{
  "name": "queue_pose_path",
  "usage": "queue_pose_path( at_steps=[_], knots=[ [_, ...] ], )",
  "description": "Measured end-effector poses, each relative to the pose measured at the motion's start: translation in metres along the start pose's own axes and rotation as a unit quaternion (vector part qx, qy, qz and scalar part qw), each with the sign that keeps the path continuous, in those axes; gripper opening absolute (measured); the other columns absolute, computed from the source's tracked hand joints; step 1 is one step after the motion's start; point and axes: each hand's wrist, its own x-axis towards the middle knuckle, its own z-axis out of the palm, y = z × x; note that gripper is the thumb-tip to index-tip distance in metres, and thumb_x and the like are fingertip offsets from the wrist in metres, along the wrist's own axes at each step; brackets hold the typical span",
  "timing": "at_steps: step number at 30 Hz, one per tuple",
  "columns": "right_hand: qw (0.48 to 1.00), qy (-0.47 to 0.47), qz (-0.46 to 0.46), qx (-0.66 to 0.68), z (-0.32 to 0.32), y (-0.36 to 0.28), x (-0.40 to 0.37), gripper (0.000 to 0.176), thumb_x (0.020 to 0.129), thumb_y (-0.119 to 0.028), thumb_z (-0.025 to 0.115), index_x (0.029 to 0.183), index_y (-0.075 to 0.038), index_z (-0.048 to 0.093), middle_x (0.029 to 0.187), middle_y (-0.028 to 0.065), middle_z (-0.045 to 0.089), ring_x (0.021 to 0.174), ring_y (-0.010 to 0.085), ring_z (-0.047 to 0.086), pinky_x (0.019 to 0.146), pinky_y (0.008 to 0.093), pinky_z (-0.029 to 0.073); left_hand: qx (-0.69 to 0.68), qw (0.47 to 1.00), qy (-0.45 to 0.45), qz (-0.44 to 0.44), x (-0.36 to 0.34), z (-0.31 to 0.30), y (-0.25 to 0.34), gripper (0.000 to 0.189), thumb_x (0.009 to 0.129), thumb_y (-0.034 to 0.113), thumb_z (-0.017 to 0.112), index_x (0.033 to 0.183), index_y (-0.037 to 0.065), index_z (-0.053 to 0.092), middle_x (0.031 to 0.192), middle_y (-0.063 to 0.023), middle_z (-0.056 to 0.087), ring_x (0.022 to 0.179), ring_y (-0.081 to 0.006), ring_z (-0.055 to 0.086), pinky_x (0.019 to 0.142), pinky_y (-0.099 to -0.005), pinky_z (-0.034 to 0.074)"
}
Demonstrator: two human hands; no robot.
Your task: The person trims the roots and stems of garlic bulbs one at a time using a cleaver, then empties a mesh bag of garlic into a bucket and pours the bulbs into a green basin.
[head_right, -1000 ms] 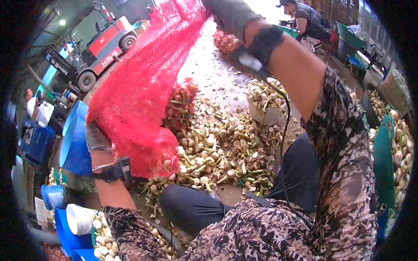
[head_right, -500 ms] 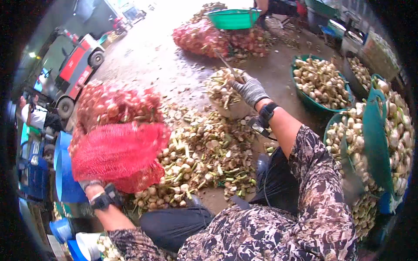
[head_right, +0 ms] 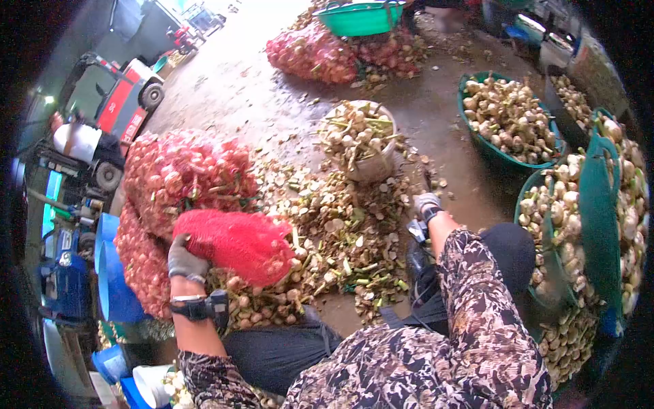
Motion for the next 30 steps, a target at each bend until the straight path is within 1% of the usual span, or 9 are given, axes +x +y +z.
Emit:
queue_pose_path(
  at_steps=[5,7,8,10,12,16,19,25,30],
  knots=[
    [0.973,0.098,0.141,0.153,0.046,0.016,0.046,0.052,0.089,-0.051,0.047,0.115,-0.011,0.067,0.126,0.0171,0.06,0.118,0.0321,0.056,0.098,0.0417,0.045,0.019,0.999,-0.04,0.03,-0.03,0.042,0.021,0.048,0.08,0.024,0.056,0.123,0.002,0.056,0.122,-0.0158,0.062,0.11,-0.0376,0.059,0.1,-0.0513,0.045],
    [0.974,0.112,0.123,0.153,0.044,0.014,0.039,0.047,0.087,-0.048,0.052,0.109,-0.011,0.07,0.118,0.0154,0.064,0.111,0.0305,0.061,0.093,0.0414,0.049,0.025,0.995,-0.087,0.041,-0.042,0.054,0.025,0.051,0.08,0.027,0.057,0.125,0.002,0.056,0.123,-0.0166,0.061,0.112,-0.0382,0.058,0.101,-0.0526,0.044],
    [0.989,0.125,-0.012,-0.079,0.1,0.04,0.114,0.037,0.086,-0.039,0.054,0.104,-0.012,0.072,0.11,0.0132,0.068,0.101,0.0291,0.067,0.085,0.0409,0.053,0.02,0.993,-0.109,0.036,-0.049,0.06,0.027,0.055,0.079,0.03,0.056,0.127,0.003,0.054,0.124,-0.0174,0.06,0.114,-0.0389,0.056,0.102,-0.0542,0.042],
    [0.983,0.177,-0.046,-0.023,0.087,0.013,0.074,0.032,0.088,-0.028,0.048,0.097,-0.011,0.073,0.105,0.0133,0.069,0.092,0.031,0.068,0.078,0.0425,0.055,0.02,0.987,-0.156,0.044,-0.047,0.053,0.044,0.061,0.08,0.037,0.054,0.131,0.004,0.051,0.129,-0.0184,0.057,0.118,-0.0402,0.053,0.104,-0.058,0.037],
    [0.955,0.218,0.053,0.195,0.08,-0.007,0.048,0.039,0.091,-0.034,0.043,0.107,-0.01,0.069,0.108,0.0172,0.068,0.099,0.0361,0.065,0.084,0.0472,0.052,0.013,0.986,-0.152,0.073,-0.063,0.06,0.049,0.062,0.079,0.037,0.054,0.132,0.004,0.05,0.131,-0.0179,0.056,0.119,-0.0404,0.052,0.105,-0.0583,0.036],
    [0.983,0.043,0.064,0.166,0.059,-0.013,0.023,0.05,0.09,-0.039,0.049,0.132,-0.013,0.054,0.132,0.0237,0.052,0.121,0.0386,0.053,0.1,0.0447,0.044,-0.034,0.989,-0.134,0.046,-0.095,0.078,0.051,0.039,0.086,0.021,0.054,0.121,0.004,0.056,0.115,-0.0133,0.064,0.104,-0.0323,0.062,0.094,-0.0493,0.049],
    [0.976,0.094,0.066,0.187,-0.001,-0.049,-0.072,0.061,0.086,-0.045,0.056,0.132,-0.005,0.052,0.131,0.0249,0.054,0.12,0.0379,0.054,0.101,0.0442,0.042,-0.033,0.992,-0.114,0.045,-0.09,0.073,0.051,0.038,0.086,0.021,0.054,0.12,0.005,0.057,0.115,-0.0131,0.064,0.105,-0.032,0.061,0.094,-0.0499,0.049],
    [0.835,0.186,-0.404,0.325,-0.063,-0.146,-0.133,0.086,0.071,-0.054,0.076,0.13,0.002,0.049,0.124,0.0255,0.057,0.118,0.0369,0.053,0.102,0.0405,0.041,-0.015,0.993,-0.093,0.072,-0.118,0.101,0.036,0.047,0.083,0.026,0.052,0.124,0.002,0.056,0.12,-0.0163,0.063,0.113,-0.0355,0.058,0.105,-0.0516,0.04],
    [0.731,0.306,-0.562,0.237,-0.08,-0.187,-0.225,0.118,0.049,-0.048,0.09,0.142,-0.002,0.034,0.139,0.0255,0.043,0.129,0.0379,0.042,0.109,0.0406,0.034,-0.001,0.988,-0.148,0.042,-0.119,0.098,0.037,0.047,0.084,0.025,0.053,0.124,0.001,0.056,0.122,-0.018,0.062,0.113,-0.0354,0.057,0.104,-0.0508,0.041]
  ],
)
